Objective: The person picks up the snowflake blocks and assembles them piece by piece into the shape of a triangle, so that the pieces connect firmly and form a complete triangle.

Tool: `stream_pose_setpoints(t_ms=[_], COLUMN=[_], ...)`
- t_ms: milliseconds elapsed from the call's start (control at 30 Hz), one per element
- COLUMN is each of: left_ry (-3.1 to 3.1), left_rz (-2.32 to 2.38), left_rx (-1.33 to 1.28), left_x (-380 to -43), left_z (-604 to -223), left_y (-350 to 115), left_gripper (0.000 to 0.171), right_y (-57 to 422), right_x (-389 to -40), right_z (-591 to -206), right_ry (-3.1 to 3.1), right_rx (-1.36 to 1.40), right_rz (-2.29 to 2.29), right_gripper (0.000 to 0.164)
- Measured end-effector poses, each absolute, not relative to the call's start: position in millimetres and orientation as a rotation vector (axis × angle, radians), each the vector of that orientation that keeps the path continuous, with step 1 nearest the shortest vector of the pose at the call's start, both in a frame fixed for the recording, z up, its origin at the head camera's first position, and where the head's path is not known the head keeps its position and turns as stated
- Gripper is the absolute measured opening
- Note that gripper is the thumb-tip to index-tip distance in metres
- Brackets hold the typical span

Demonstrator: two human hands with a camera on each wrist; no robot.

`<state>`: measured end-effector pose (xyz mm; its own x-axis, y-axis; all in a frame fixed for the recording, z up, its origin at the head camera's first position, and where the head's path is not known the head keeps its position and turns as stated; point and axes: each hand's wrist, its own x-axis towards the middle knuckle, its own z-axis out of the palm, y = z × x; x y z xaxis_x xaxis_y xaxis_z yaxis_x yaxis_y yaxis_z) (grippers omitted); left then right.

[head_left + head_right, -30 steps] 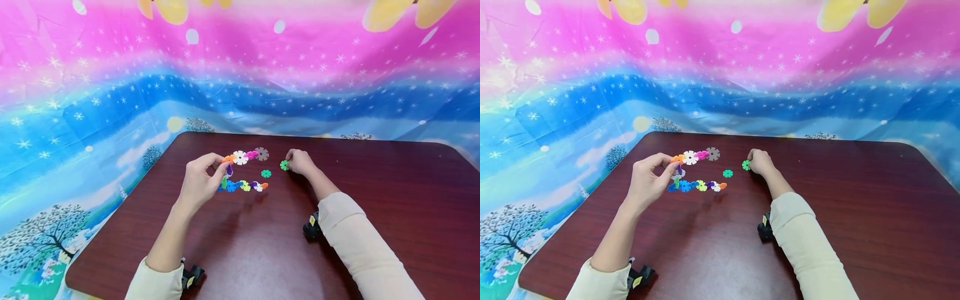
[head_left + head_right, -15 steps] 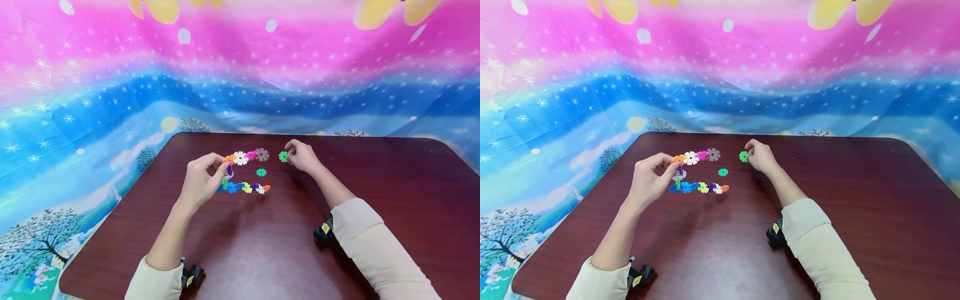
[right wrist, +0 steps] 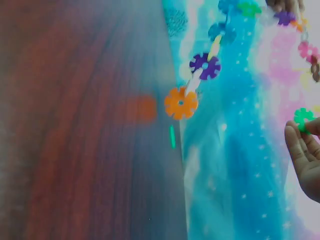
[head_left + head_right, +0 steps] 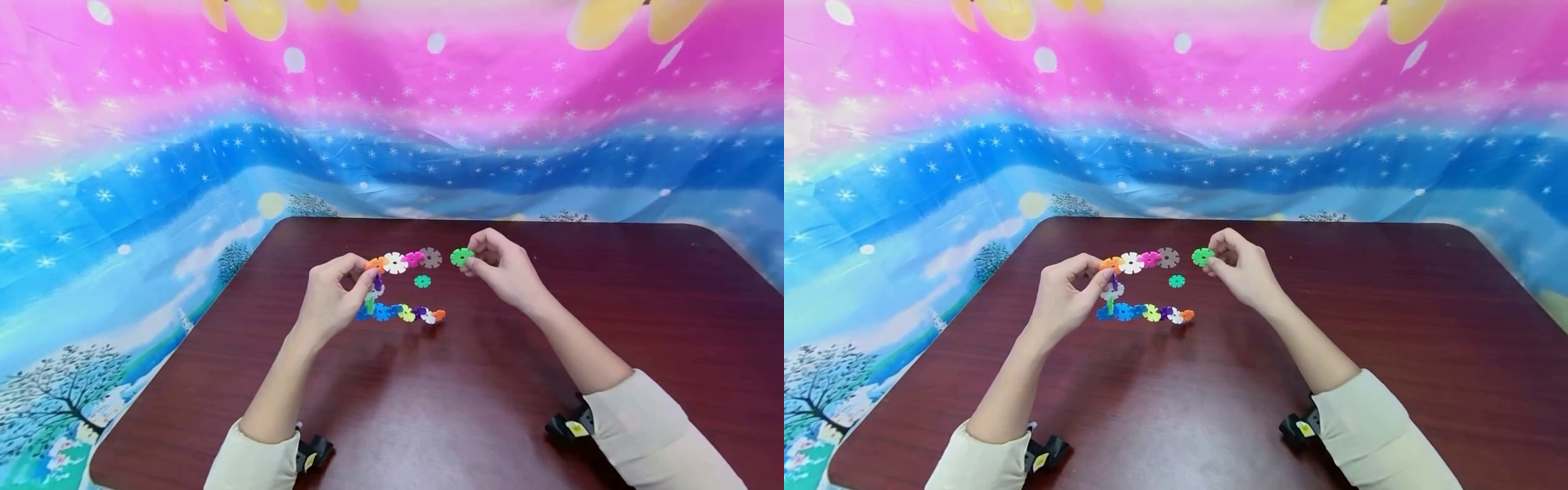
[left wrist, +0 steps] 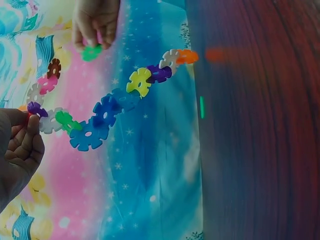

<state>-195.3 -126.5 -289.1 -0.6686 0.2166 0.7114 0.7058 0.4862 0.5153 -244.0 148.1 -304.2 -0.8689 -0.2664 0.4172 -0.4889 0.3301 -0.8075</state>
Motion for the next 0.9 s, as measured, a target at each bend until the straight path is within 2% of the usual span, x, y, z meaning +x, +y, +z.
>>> stream_pose_setpoints(t_ms=[333,900], left_ry=[-2.176,-2.197], left_rz=[-1.127,-1.209], left_rx=[-0.810,-0.856], left_x=[-195,-194], left_z=[-290,-291], left_y=[-124,-118], left_gripper=[0.005,0.005], right_y=[149,144], right_x=[-215,-207], right_z=[-297,-300], right_ry=[-2.266,-2.196], right_rx=[0.770,0.771], right_rz=[1.637,1.513], right_gripper=[0.015,0.013])
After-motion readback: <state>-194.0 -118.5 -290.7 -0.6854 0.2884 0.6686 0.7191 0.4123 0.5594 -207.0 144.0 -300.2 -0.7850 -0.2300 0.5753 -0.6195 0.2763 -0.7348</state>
